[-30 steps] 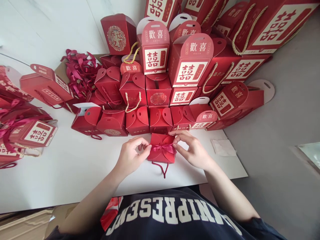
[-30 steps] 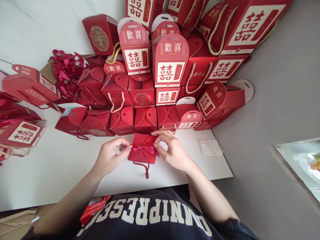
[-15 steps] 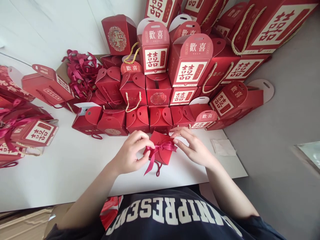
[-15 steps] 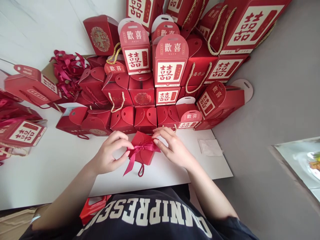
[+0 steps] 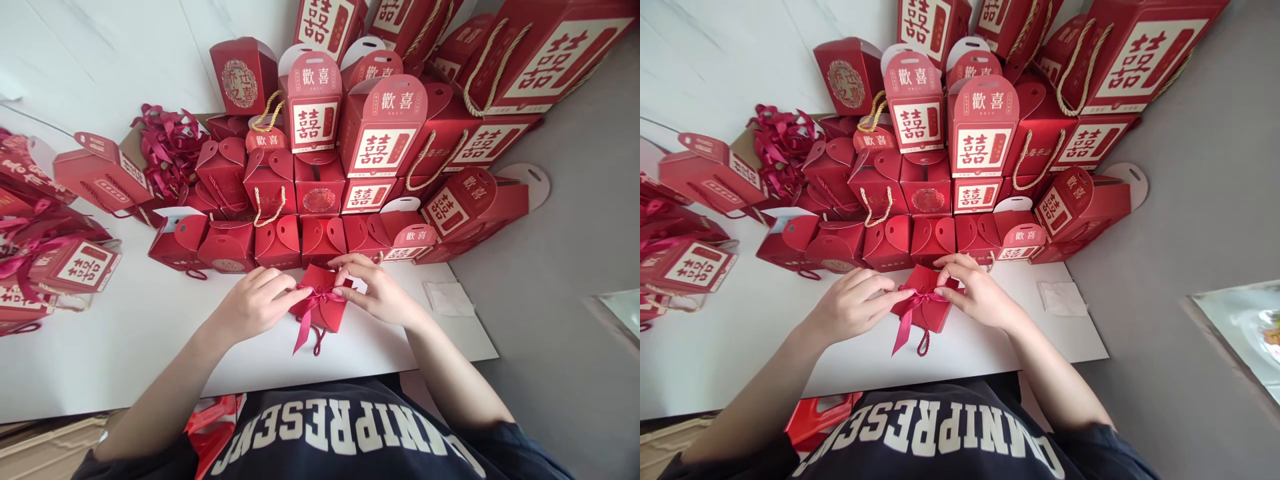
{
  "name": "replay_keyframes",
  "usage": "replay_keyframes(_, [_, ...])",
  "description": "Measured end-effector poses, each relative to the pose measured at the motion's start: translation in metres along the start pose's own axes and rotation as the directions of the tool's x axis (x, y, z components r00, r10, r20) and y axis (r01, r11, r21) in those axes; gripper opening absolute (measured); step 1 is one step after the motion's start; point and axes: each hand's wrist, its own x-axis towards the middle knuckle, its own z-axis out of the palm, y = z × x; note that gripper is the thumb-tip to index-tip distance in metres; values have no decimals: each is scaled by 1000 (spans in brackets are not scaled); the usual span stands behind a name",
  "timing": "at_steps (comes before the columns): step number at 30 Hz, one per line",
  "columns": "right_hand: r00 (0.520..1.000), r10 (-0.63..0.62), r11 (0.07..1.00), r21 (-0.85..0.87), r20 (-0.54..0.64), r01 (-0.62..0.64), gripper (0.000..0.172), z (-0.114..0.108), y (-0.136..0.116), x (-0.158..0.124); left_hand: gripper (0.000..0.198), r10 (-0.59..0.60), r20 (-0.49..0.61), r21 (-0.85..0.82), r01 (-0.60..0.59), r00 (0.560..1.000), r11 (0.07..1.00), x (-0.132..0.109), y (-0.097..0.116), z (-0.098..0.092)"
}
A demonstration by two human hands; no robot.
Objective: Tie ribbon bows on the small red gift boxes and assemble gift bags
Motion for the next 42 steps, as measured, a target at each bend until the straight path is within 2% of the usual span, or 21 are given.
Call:
replay_keyframes(4, [1000,-12,999,33,16,11,6,-3,-2,2,22,20,26,81,-22,999,996,2,-1,-2])
replay_keyframes(6, [999,-24,998,61,28,22,10,-4,-1,3,18,-15,49,10,15,999,1000,6,-1,-4])
replay_keyframes(8, [998,-32,997,76,53,28,14,-5,0,5,15,-90,102,-162,106,991,981,11,-1,-5])
replay_keyframes(11, [992,-45,997,68,120,37,20,-8,5,8,20,-198,262,-459,302,945,836,22,-5,-3])
replay_keyframes(14, [983,-66,995,85,170,52,26,-9,11,12,27,-234,378,-625,433,896,649,30,-11,5])
replay_keyframes(17, [984,-84,987,148,160,60,31,-5,17,16,28,-281,371,-711,465,885,527,31,-13,18])
replay_keyframes(21, [993,-63,964,263,95,36,39,8,24,15,22,-314,359,-774,468,879,426,21,-6,30])
replay_keyframes(25, [996,-18,954,301,86,-9,38,17,31,10,19,-348,366,-806,481,863,344,13,1,33])
replay_keyframes(29, [995,13,936,350,97,-46,44,17,35,6,31,-339,385,-849,474,858,236,13,5,34])
replay_keyframes(31, [996,13,928,370,86,-44,42,18,36,6,32,-389,380,-843,487,839,227,14,6,37])
replay_keyframes(34, [999,-13,920,392,45,-6,36,21,39,6,40,-470,352,-815,512,809,271,13,8,42])
replay_keyframes(37, [1000,-6,921,388,-7,8,34,26,41,7,44,-497,334,-807,515,801,288,11,8,47])
replay_keyframes(39, [999,10,919,395,-43,8,34,29,43,7,45,-512,334,-820,512,792,257,9,8,50])
replay_keyframes(42, [995,15,904,426,-100,29,34,34,47,7,47,-542,365,-840,518,757,158,8,8,52])
